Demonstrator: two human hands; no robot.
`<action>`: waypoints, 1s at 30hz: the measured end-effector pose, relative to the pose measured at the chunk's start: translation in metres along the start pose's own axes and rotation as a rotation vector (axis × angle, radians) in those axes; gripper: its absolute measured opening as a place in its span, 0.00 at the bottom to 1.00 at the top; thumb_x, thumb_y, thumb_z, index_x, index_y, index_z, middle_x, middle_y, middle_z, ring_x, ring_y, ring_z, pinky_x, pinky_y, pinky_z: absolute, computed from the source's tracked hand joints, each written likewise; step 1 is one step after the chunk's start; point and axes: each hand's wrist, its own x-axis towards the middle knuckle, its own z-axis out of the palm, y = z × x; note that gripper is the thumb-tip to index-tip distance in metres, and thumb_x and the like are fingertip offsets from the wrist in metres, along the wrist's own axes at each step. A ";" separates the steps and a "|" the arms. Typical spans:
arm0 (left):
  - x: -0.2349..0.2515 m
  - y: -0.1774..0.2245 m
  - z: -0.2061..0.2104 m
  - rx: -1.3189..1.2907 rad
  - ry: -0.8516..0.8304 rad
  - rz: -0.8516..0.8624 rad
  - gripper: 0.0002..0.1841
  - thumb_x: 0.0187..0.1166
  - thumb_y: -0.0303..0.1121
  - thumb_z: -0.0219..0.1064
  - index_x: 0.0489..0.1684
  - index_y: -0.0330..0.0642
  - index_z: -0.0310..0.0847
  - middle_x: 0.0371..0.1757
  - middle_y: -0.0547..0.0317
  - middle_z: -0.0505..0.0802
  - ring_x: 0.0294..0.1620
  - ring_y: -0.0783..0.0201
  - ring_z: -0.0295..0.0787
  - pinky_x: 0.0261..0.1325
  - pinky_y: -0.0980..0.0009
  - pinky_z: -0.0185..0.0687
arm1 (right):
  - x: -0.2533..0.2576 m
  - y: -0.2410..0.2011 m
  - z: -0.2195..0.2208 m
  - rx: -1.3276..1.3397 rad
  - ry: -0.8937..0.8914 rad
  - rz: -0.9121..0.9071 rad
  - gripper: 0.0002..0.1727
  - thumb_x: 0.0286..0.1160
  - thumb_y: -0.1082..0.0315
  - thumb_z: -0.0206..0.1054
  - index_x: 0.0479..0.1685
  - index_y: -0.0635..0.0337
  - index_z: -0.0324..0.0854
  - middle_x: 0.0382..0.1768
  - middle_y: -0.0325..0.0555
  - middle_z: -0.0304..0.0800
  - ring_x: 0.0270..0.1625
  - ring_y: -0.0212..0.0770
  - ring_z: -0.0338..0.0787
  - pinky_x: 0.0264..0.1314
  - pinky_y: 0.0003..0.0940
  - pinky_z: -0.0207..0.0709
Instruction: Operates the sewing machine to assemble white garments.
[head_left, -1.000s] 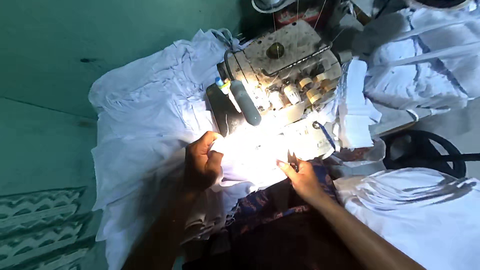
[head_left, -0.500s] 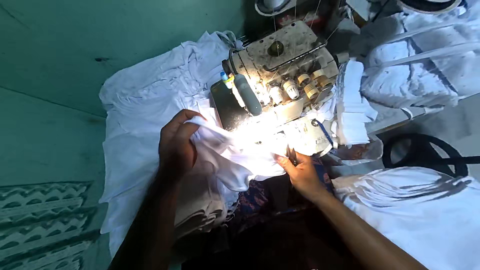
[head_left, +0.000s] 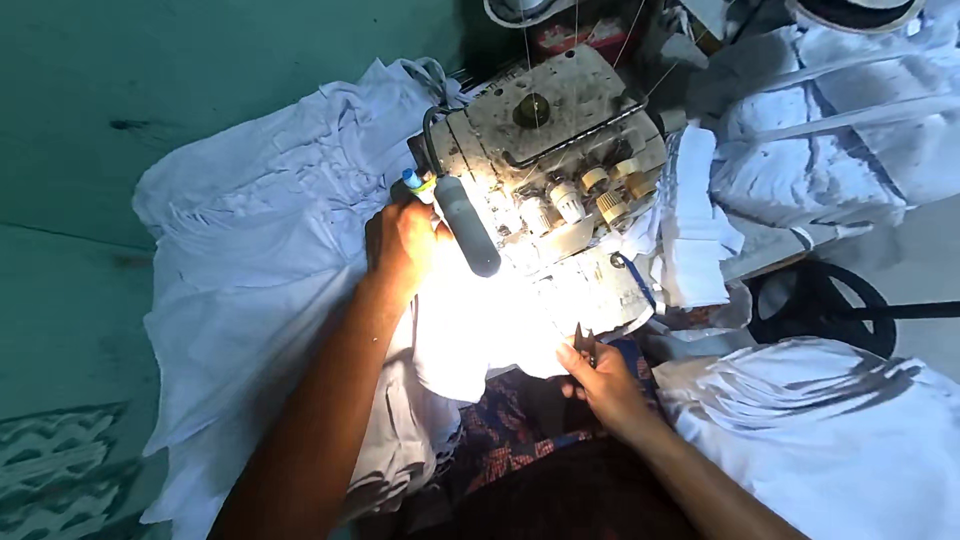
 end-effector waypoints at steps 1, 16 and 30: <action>0.000 -0.001 0.002 0.006 0.029 0.018 0.14 0.73 0.33 0.66 0.39 0.24 0.84 0.37 0.28 0.90 0.40 0.29 0.91 0.40 0.34 0.79 | 0.004 -0.002 -0.001 -0.041 -0.015 -0.004 0.10 0.85 0.62 0.62 0.37 0.56 0.83 0.23 0.33 0.84 0.20 0.27 0.82 0.23 0.21 0.79; -0.130 -0.009 0.021 -0.387 0.108 -0.058 0.28 0.74 0.33 0.58 0.72 0.20 0.71 0.77 0.28 0.77 0.83 0.45 0.71 0.84 0.56 0.68 | 0.013 -0.019 -0.027 -0.468 -0.124 -0.125 0.19 0.87 0.53 0.60 0.42 0.59 0.87 0.28 0.39 0.85 0.28 0.31 0.83 0.35 0.31 0.80; -0.165 0.061 0.004 -0.325 0.249 0.040 0.22 0.77 0.41 0.64 0.64 0.37 0.83 0.71 0.29 0.80 0.79 0.39 0.71 0.81 0.51 0.66 | 0.002 -0.071 -0.180 -1.227 0.264 -0.677 0.12 0.75 0.58 0.73 0.49 0.54 0.93 0.50 0.46 0.91 0.44 0.38 0.92 0.47 0.39 0.90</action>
